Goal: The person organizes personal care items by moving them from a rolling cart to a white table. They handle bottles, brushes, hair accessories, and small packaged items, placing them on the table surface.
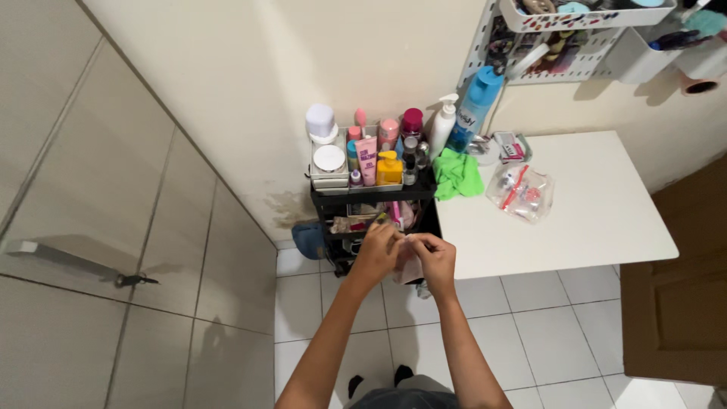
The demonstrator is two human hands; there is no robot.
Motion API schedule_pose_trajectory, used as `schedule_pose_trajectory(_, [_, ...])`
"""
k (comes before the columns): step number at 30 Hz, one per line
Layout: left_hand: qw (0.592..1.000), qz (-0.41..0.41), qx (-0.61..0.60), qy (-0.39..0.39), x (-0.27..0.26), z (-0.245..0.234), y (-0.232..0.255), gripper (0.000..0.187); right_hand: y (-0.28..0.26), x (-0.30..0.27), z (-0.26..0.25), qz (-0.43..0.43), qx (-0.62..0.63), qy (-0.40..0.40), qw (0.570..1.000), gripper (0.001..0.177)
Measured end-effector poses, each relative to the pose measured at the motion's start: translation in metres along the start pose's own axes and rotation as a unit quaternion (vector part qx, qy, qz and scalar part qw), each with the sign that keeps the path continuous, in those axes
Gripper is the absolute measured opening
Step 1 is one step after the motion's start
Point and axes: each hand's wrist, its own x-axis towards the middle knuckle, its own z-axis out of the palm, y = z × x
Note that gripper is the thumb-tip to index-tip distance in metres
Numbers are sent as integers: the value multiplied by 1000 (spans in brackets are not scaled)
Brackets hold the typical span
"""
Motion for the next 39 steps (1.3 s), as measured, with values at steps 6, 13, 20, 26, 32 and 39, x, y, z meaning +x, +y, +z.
schedule_pose_trajectory(6, [999,-47,13,-4,-12,-6,-1,6,5,6,-15,12,8,45,999,10])
schedule_pose_trajectory(13, [998,-63,-12,8,-24,-6,12,6,11,4,-33,37,20,59,997,11])
schedule_pose_trajectory(20, [978,-159,-127,53,-23,32,4,8,23,0,-62,80,64,5,995,16])
schedule_pose_trajectory(26, [946,-252,-205,2,-22,73,-14,13,32,-20,-88,155,-22,-28,987,23])
schedule_pose_trajectory(32, [934,-258,-245,30,-9,120,-36,14,52,-16,-112,170,4,-66,983,23])
schedule_pose_trajectory(39, [956,-275,-104,18,-14,148,-70,32,109,15,-170,335,-118,182,917,38])
